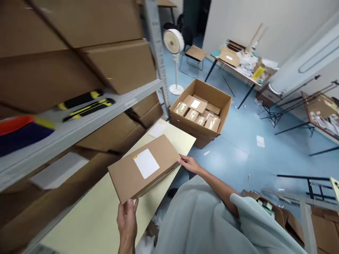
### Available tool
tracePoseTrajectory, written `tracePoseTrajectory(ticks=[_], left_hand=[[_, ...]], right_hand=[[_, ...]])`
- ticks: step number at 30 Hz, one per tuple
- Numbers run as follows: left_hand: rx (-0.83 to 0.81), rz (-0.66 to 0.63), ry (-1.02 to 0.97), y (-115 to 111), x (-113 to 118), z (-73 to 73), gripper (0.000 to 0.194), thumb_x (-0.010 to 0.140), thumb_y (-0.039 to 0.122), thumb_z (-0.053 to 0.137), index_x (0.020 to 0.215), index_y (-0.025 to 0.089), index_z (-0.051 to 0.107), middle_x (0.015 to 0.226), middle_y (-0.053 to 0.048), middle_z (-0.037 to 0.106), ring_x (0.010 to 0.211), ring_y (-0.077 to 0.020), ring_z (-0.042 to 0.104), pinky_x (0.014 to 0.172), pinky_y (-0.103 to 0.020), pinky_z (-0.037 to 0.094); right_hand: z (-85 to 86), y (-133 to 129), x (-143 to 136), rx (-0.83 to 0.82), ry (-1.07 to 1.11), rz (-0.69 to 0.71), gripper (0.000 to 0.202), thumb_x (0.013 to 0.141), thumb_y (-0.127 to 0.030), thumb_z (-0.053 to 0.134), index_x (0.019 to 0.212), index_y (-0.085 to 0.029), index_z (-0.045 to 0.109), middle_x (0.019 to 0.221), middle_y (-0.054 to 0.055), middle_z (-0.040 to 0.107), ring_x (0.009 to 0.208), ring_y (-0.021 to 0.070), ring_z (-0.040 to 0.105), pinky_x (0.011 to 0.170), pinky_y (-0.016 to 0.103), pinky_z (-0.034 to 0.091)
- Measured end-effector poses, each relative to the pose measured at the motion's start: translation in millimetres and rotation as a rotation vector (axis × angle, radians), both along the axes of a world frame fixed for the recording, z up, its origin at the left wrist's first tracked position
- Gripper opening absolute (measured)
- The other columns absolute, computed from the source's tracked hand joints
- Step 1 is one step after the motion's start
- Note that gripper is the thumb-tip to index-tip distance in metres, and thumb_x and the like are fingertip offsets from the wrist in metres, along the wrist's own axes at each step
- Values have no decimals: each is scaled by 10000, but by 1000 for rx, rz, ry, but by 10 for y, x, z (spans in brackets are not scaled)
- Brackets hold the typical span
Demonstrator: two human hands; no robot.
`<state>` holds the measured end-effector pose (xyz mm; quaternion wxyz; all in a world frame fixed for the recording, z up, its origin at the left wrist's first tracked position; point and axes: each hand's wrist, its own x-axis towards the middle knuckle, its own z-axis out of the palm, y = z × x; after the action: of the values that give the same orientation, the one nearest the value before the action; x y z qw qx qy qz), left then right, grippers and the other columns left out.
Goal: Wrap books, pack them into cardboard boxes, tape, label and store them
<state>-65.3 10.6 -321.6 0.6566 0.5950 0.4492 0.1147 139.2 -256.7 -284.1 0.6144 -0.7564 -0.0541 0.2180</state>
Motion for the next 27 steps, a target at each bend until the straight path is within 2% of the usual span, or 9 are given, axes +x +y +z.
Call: tracePoseTrajectory(ticks=[3, 6, 9, 11, 15, 19, 23, 25, 27], left_hand=[[-2, -131, -32, -238, 547, 246, 819, 820, 787, 805, 1446, 271, 690, 1410, -115, 747, 1492, -402, 624, 1321, -566, 452], [40, -278, -66, -534, 1150, 486, 867, 836, 786, 801, 1508, 257, 664, 1481, -148, 717, 1519, -410, 600, 1336, -561, 427], [110, -407, -140, -882, 1795, 672, 823, 887, 751, 778, 1546, 277, 642, 1581, -145, 661, 1556, -385, 568, 1327, -514, 449], [149, -473, -184, -1146, 2278, 745, 798, 912, 728, 769, 1560, 285, 625, 1641, -143, 616, 1575, -369, 549, 1302, -483, 484], [244, -519, -228, -1719, 3470, 773, 753, 944, 726, 749, 1525, 264, 624, 1644, -170, 600, 1570, -359, 548, 1251, -466, 535], [288, -619, -274, -2283, 4962, 648, 706, 1000, 747, 664, 1482, 233, 623, 1511, -190, 662, 1438, -337, 649, 1225, -487, 549], [409, -820, -293, -2752, 6402, 319, 642, 1018, 737, 640, 1397, 221, 693, 1451, -190, 677, 1364, -328, 671, 1235, -512, 528], [362, -942, -313, -2912, 6929, 81, 648, 1054, 703, 596, 1483, 220, 647, 1472, -189, 687, 1344, -319, 685, 1206, -515, 550], [303, -1000, -291, -3007, 7282, -181, 665, 1062, 683, 586, 1529, 211, 607, 1495, -195, 693, 1363, -321, 679, 1197, -520, 555]], right_hand=[[193, -506, 90, 66, 51, -162, 784, 861, -890, 682, 1316, -276, 856, 1352, 49, 825, 1343, 373, 718, 1173, 579, 592], [284, -973, 320, 115, 102, -378, 813, 780, -910, 765, 1298, -293, 867, 1383, 71, 810, 1383, 411, 693, 1161, 641, 594], [237, -1404, 711, 197, 136, -543, 823, 736, -898, 823, 1261, -266, 877, 1406, 104, 797, 1400, 426, 685, 1180, 672, 577], [159, -1681, 1041, 239, 139, -621, 823, 725, -887, 844, 1230, -238, 883, 1406, 127, 797, 1398, 429, 690, 1202, 671, 562], [34, -2228, 1801, 241, 97, -680, 800, 778, -856, 824, 1292, -244, 857, 1429, 116, 791, 1417, 411, 686, 1219, 647, 555], [-7, -2787, 2644, 138, -55, -716, 728, 907, -776, 747, 1417, -259, 796, 1479, 87, 769, 1481, 362, 641, 1290, 588, 491], [-156, -3275, 3421, -29, -154, -825, 715, 948, -716, 712, 1435, -196, 776, 1517, 156, 730, 1448, 353, 655, 1267, 565, 507], [-297, -3421, 3720, -129, -159, -868, 744, 934, -715, 707, 1430, -165, 773, 1508, 196, 712, 1413, 358, 670, 1211, 556, 556], [-461, -3473, 3942, -222, -135, -874, 763, 930, -708, 689, 1435, -141, 766, 1482, 221, 701, 1358, 353, 695, 1178, 540, 583]])
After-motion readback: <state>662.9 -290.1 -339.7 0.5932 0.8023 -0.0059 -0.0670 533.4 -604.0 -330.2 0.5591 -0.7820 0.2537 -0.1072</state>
